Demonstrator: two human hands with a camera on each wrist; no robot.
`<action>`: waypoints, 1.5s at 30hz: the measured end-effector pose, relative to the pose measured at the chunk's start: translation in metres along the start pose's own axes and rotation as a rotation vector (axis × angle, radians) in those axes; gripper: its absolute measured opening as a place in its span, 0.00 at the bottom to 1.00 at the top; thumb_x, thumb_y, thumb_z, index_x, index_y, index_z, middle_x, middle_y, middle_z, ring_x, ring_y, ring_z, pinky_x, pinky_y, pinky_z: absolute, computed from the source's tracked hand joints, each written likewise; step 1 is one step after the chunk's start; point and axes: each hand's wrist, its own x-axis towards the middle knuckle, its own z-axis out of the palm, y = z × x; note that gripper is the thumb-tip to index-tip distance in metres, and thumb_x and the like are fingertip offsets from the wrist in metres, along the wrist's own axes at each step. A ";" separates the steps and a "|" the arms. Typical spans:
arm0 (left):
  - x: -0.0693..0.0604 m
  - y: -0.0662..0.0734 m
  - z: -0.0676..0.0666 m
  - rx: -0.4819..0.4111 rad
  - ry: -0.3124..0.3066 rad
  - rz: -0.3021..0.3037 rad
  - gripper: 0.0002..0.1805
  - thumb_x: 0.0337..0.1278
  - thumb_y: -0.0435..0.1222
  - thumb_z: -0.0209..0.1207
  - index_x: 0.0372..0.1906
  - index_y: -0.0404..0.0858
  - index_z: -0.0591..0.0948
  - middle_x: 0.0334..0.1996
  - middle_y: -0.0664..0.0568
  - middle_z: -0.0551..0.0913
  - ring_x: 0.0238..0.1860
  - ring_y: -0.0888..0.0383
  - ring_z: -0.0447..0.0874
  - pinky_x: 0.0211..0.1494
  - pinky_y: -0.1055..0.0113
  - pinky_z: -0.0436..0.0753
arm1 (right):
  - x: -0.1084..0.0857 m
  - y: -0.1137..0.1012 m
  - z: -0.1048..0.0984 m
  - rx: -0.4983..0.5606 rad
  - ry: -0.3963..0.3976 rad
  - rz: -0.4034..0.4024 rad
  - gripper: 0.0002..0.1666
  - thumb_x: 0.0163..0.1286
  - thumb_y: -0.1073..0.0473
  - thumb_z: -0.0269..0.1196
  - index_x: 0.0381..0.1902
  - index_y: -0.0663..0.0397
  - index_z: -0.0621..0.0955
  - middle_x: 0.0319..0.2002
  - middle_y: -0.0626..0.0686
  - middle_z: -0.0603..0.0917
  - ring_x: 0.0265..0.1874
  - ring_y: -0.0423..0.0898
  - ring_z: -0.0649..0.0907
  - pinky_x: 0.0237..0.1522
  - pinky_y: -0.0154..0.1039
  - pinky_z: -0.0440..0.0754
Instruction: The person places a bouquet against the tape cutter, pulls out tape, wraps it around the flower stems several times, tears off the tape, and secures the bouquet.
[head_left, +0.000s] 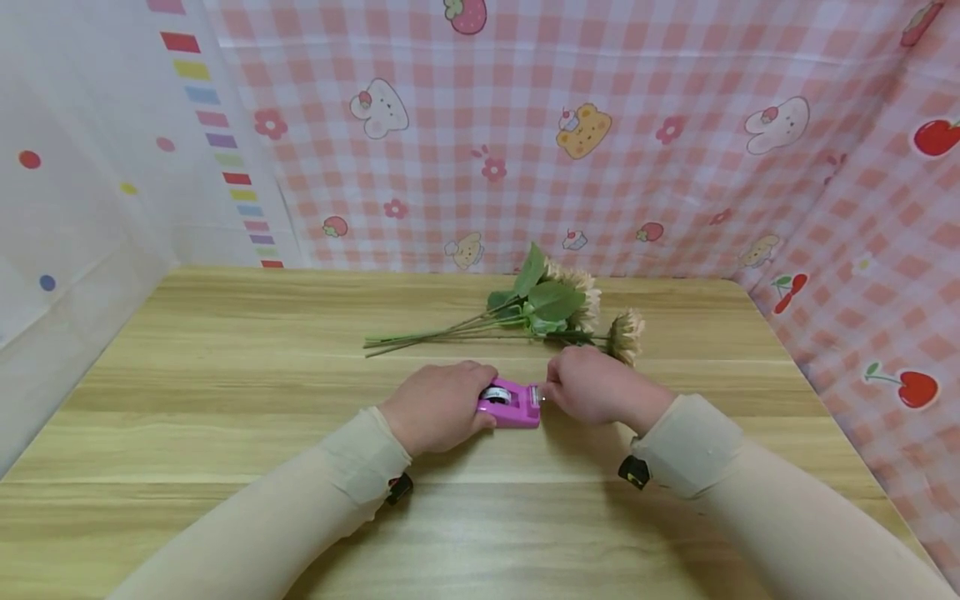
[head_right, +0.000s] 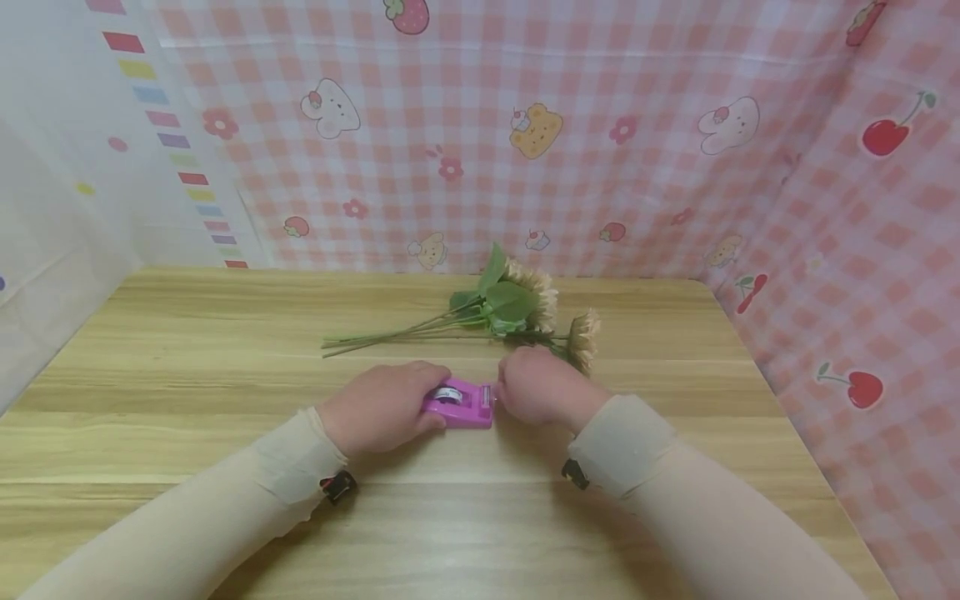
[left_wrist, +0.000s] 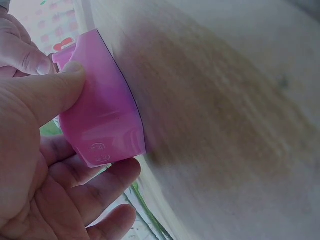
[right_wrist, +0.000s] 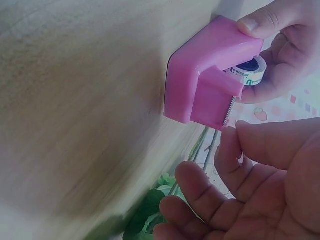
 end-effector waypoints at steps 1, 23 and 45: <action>0.000 0.000 0.000 -0.001 0.001 0.001 0.31 0.70 0.57 0.63 0.66 0.42 0.78 0.60 0.50 0.86 0.54 0.53 0.87 0.60 0.53 0.86 | 0.000 0.000 0.000 -0.003 0.002 0.002 0.14 0.79 0.54 0.61 0.36 0.55 0.87 0.30 0.49 0.84 0.30 0.45 0.81 0.39 0.43 0.83; -0.002 0.002 -0.002 -0.019 0.010 0.002 0.29 0.69 0.55 0.65 0.65 0.41 0.78 0.60 0.48 0.86 0.56 0.51 0.87 0.61 0.52 0.86 | 0.000 0.006 0.007 0.058 -0.013 0.038 0.15 0.79 0.54 0.59 0.34 0.55 0.85 0.28 0.49 0.84 0.27 0.44 0.80 0.34 0.40 0.81; -0.001 0.002 -0.002 -0.007 -0.002 0.001 0.32 0.69 0.56 0.65 0.67 0.40 0.78 0.62 0.47 0.85 0.59 0.51 0.86 0.63 0.52 0.85 | -0.005 0.016 0.009 0.095 0.055 0.159 0.18 0.78 0.50 0.58 0.30 0.50 0.84 0.24 0.49 0.81 0.26 0.45 0.79 0.33 0.41 0.78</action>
